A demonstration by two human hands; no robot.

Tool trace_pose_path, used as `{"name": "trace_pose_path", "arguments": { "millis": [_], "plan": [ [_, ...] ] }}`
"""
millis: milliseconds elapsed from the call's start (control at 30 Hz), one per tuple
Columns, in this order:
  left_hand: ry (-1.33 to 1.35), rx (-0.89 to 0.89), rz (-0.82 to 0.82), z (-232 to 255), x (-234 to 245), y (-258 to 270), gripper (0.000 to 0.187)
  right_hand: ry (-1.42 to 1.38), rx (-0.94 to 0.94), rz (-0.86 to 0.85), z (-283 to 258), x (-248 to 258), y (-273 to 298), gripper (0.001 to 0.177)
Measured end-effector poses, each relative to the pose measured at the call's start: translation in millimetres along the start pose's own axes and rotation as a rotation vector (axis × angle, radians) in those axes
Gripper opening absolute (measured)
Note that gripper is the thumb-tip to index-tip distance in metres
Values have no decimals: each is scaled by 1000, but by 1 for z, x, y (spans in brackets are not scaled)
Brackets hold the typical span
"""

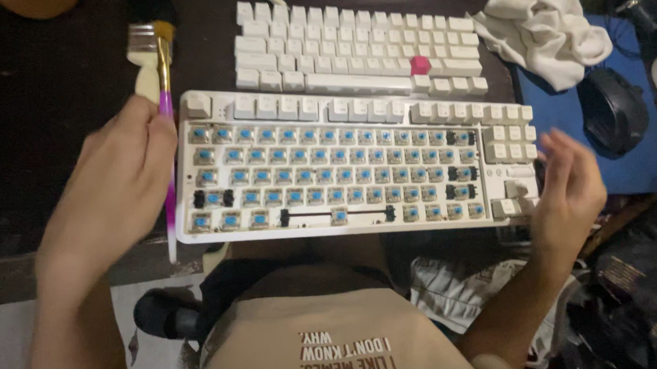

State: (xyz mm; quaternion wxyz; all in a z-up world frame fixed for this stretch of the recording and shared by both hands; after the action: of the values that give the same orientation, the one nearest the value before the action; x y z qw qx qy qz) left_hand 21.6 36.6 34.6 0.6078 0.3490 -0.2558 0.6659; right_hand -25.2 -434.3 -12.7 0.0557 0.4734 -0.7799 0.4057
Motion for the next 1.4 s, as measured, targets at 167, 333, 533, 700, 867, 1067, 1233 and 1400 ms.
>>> {"name": "trace_pose_path", "arguments": {
  "millis": [167,333,533,700,867,1067,1233,1400],
  "plan": [
    [203,170,-163,-22,-12,-19,31,-315,-98,-108,9,-6,-27,50],
    [897,245,-187,-33,-41,-20,25,-466,-133,-16,21,-3,-21,44],
    [1233,292,-246,-47,-40,-17,24,-550,-203,9,25,-4,-14,38],
    [1257,256,-300,-42,-38,-11,24,-640,-267,-22,16,-6,-11,36],
    [1317,353,-404,-46,-36,-22,25,-705,-323,-90,13,-8,-19,35],
    [1289,324,-223,-51,-47,-30,22,-803,-303,-35,25,-14,-27,39],
    [1363,119,-161,-43,-51,-31,19,-755,-305,-29,28,-13,-28,39],
    [1195,81,-105,-33,-46,-27,21,-746,-288,-34,23,-14,-27,39]
  ]
}}
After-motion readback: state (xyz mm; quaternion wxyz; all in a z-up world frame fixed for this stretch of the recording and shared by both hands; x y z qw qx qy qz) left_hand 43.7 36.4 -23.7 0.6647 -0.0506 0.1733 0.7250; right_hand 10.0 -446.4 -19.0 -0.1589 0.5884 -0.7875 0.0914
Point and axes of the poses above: each hand's wrist, its own y-axis away from the middle knuckle, its own x-axis out of the back of the hand, z = x × y, the point moved 3 cm from there along -y, towards the middle knuckle, and after that the axes turned 14 degrees about x, right-handed, at the moved point
